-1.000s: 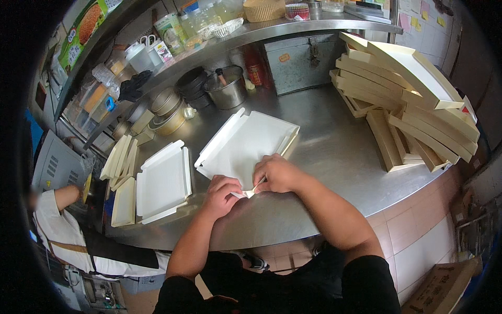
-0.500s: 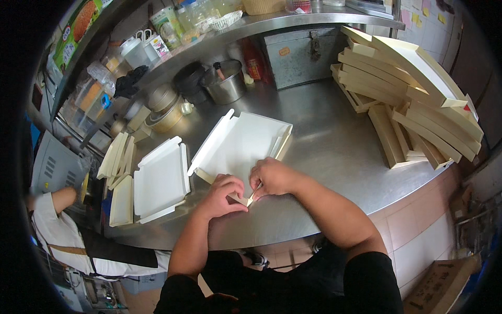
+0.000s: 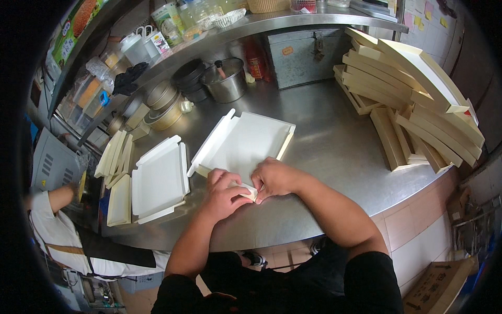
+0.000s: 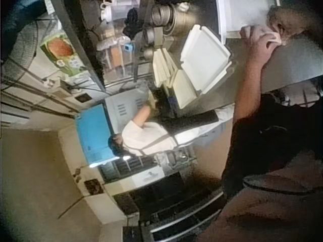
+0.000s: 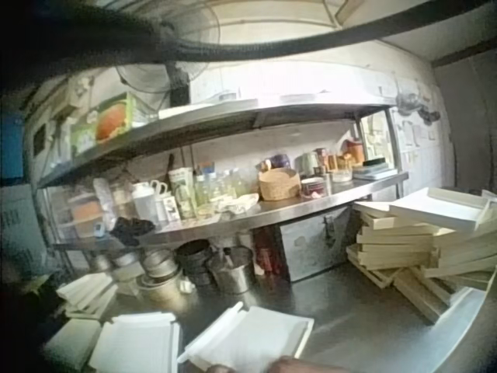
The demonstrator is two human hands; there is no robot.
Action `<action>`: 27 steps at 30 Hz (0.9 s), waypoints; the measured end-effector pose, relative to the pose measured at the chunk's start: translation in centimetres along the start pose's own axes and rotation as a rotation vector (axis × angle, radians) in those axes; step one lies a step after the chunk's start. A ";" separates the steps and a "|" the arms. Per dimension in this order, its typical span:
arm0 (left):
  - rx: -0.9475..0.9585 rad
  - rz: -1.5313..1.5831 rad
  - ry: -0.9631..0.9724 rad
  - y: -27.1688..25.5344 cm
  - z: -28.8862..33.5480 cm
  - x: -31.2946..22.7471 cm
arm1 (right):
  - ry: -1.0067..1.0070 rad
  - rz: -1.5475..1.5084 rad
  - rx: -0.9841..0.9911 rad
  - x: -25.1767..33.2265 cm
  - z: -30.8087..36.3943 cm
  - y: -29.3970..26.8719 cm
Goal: The person repeatedly assembles white styrofoam tray lids by hand on a stainless steel counter. They pick up a flat lid, fold and snap its side flaps into place, then stack the finished lid. The process is repeated continuously throughout the clip.
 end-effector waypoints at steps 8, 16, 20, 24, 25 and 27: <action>0.302 0.230 -0.115 2.4 0.5 1.9 | -0.008 0.161 -0.094 0.8 0.3 -0.1; 0.341 0.216 -0.036 2.3 0.2 1.6 | 0.012 0.101 0.004 1.0 0.3 0.2; 0.268 0.247 -0.096 1.9 0.4 1.6 | -0.054 0.065 0.028 1.1 0.2 0.0; 0.289 0.226 -0.088 2.0 0.4 1.5 | -0.106 0.001 -0.008 1.0 0.2 -0.1; 0.289 0.224 -0.102 2.0 0.3 1.5 | -0.137 -0.002 -0.050 1.2 0.3 -0.3; 0.284 0.237 -0.155 1.7 0.2 1.4 | -0.076 -0.002 -0.083 1.1 0.3 -0.6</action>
Point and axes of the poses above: each hand's wrist, its own z-axis away from the middle knuckle, its own y-axis out of the palm, x = y × z, the point moved 4 cm from there along -z, towards the middle knuckle, and after that the axes turned 3 degrees about x, right-handed, at the moved point
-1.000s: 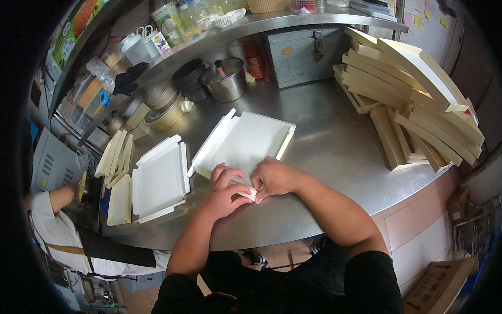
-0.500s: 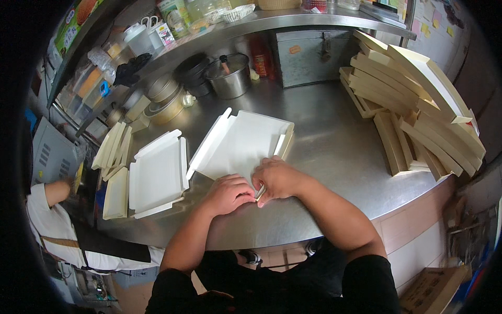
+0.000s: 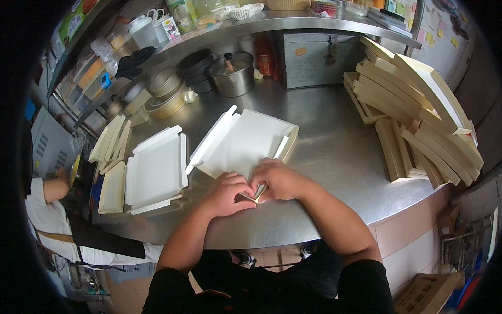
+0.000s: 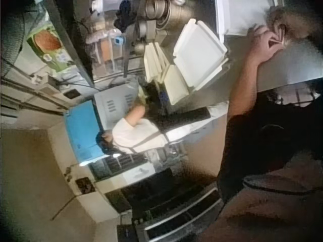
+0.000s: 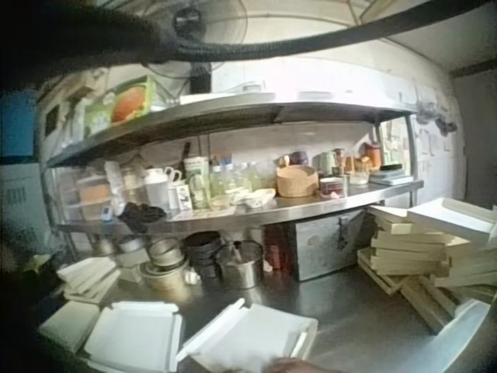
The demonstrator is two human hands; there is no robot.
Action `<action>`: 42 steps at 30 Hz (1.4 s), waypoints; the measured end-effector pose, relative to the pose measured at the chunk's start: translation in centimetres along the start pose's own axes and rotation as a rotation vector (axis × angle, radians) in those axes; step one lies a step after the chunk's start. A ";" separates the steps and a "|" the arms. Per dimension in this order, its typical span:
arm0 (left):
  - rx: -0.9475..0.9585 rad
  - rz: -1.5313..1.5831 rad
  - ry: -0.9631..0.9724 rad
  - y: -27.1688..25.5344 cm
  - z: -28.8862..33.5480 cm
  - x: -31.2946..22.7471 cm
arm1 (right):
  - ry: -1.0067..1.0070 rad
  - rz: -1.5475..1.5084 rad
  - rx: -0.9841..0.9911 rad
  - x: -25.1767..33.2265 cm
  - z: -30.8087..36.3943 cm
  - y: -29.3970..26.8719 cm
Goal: The person repeatedly assembles white styrofoam tray lids by hand on a stainless steel counter. They pick up a flat lid, fold and snap its side flaps into place, then stack the finished lid. The process is repeated continuously throughout the clip.
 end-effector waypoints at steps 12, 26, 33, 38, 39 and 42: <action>-0.174 -0.403 -0.250 -1.4 0.9 3.1 | 0.632 0.210 -0.054 -3.1 1.5 -2.6; -0.169 -0.242 -0.061 1.6 0.0 1.3 | 0.044 0.104 -0.020 0.3 -0.9 2.0; -0.141 -0.209 -0.112 1.0 0.6 2.5 | -0.006 0.005 0.046 1.1 0.6 0.2; -0.074 -0.172 -0.112 0.5 0.8 2.5 | 0.041 0.032 0.046 1.5 0.4 -0.6; -0.077 -0.153 -0.085 0.1 0.9 2.4 | 0.037 0.024 0.041 1.6 0.4 -0.6; -0.061 -0.025 -0.019 -0.2 1.3 3.6 | 0.004 -0.006 0.024 1.3 0.3 -0.6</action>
Point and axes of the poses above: each hand's wrist, its own z-axis away from the middle knuckle, its own y-axis out of the palm, x = y × z, the point moved 4 cm from there along -z, towards the middle knuckle, and after that the axes turned 3 degrees about x, right-handed, at the moved point
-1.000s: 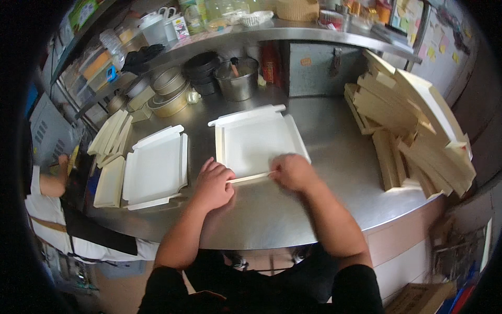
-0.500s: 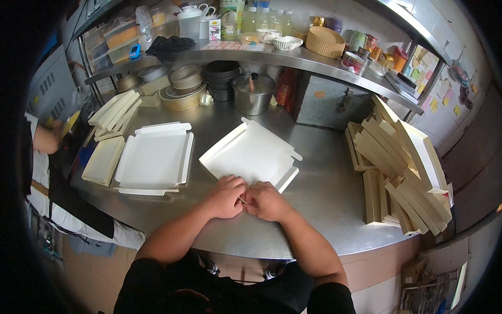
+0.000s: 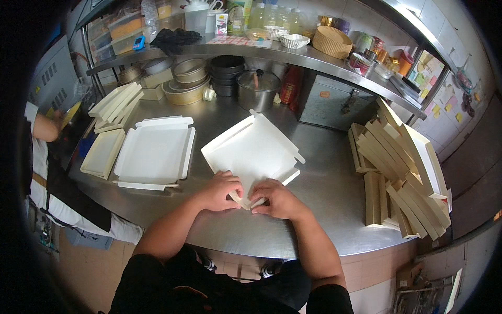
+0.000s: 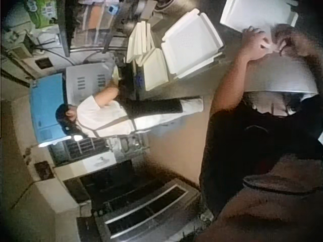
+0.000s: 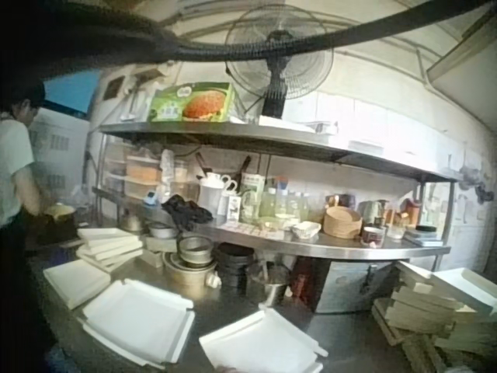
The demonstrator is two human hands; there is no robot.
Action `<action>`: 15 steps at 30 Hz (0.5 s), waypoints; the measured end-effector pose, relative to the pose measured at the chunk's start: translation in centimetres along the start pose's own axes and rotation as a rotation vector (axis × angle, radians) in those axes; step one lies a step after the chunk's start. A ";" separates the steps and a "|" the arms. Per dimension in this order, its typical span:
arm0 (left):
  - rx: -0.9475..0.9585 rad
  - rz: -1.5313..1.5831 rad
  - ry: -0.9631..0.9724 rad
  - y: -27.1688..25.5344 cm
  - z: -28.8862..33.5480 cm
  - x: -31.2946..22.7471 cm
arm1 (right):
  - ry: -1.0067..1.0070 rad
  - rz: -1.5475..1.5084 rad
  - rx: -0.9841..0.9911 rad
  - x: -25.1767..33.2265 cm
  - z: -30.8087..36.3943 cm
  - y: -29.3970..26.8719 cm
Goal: The person repeatedly assembles white styrofoam tray lids by hand on a stainless steel counter. They pick up a flat lid, fold and snap its side flaps into place, then stack the finished lid. The process is repeated continuously throughout the clip.
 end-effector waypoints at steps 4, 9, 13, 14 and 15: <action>-0.006 0.138 -0.044 0.3 -0.5 1.3 | -0.038 0.015 -0.048 -0.8 -0.3 0.1; -0.120 0.049 -0.022 -0.6 -0.6 0.3 | -0.003 -0.028 -0.088 -0.7 -0.2 -0.7; -0.209 0.101 -0.001 -1.3 -0.4 1.0 | -0.063 0.033 -0.115 -0.7 0.0 -1.8; -0.241 0.102 0.012 -1.3 -0.4 1.0 | -0.061 0.048 -0.123 -0.9 0.1 -1.8; -0.274 0.102 0.024 -1.3 -0.4 1.0 | -0.066 0.037 -0.114 -1.1 0.2 -1.8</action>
Point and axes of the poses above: each hand's wrist, its own z-axis away from the middle knuckle, its own y-axis out of the palm, x = y × z, the point moved 4 cm from there along -z, towards the middle knuckle, and after that the axes turned 3 degrees about x, right-handed, at the moved point
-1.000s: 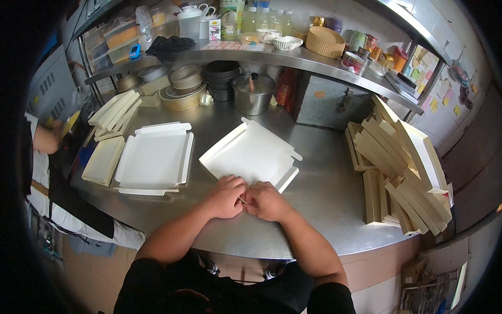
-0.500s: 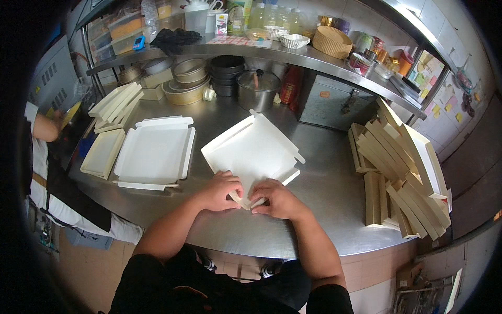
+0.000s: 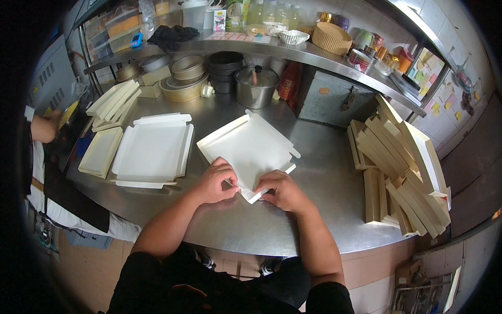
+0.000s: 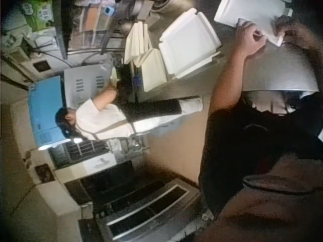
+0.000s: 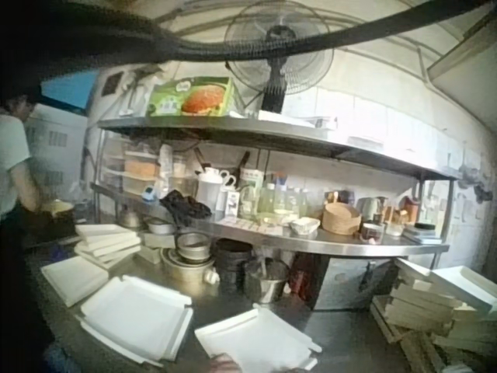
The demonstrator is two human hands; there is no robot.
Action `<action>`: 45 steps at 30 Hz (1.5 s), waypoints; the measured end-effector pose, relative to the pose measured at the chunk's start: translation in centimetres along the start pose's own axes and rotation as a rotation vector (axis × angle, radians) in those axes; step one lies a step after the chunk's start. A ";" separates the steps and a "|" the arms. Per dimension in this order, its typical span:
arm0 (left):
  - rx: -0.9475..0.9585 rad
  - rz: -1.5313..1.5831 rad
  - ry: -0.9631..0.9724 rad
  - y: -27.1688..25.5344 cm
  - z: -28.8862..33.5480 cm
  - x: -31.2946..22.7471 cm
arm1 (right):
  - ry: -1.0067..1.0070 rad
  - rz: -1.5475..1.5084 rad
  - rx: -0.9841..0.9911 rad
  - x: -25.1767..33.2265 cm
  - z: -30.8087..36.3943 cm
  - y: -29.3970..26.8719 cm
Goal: The person repeatedly assembles white styrofoam tray lids by hand on a stainless steel counter. They pick up a flat lid, fold and snap its side flaps into place, then stack the finished lid. The process is repeated continuously throughout the clip.
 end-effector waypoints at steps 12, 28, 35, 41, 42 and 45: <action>0.200 0.001 0.010 2.5 0.1 -2.6 | -0.024 0.190 -0.172 2.1 -0.6 1.3; 0.164 -0.025 -0.004 3.6 0.0 -2.8 | 0.129 0.190 -0.141 -1.6 -2.3 3.3; 0.147 -0.088 -0.084 2.1 0.6 -1.2 | 0.133 0.080 -0.029 -1.9 -0.6 1.5; 0.181 -0.110 -0.008 -0.7 1.3 -1.2 | 0.254 0.129 0.006 -2.2 -0.4 1.0; 0.249 -0.100 -0.044 -1.0 1.7 -0.6 | 0.302 0.070 0.032 -2.0 -0.3 0.9; 0.333 -0.067 -0.054 -1.5 1.4 -0.4 | 0.472 -0.038 0.014 -3.1 0.6 0.1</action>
Point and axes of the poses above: each hand's wrist, its own z-axis away from the middle knuckle, its own y-axis out of the palm, x = y × z, the point moved 4 cm from there along -z, towards the middle knuckle, and after that the axes turned 3 degrees about x, right-handed, at the moved point
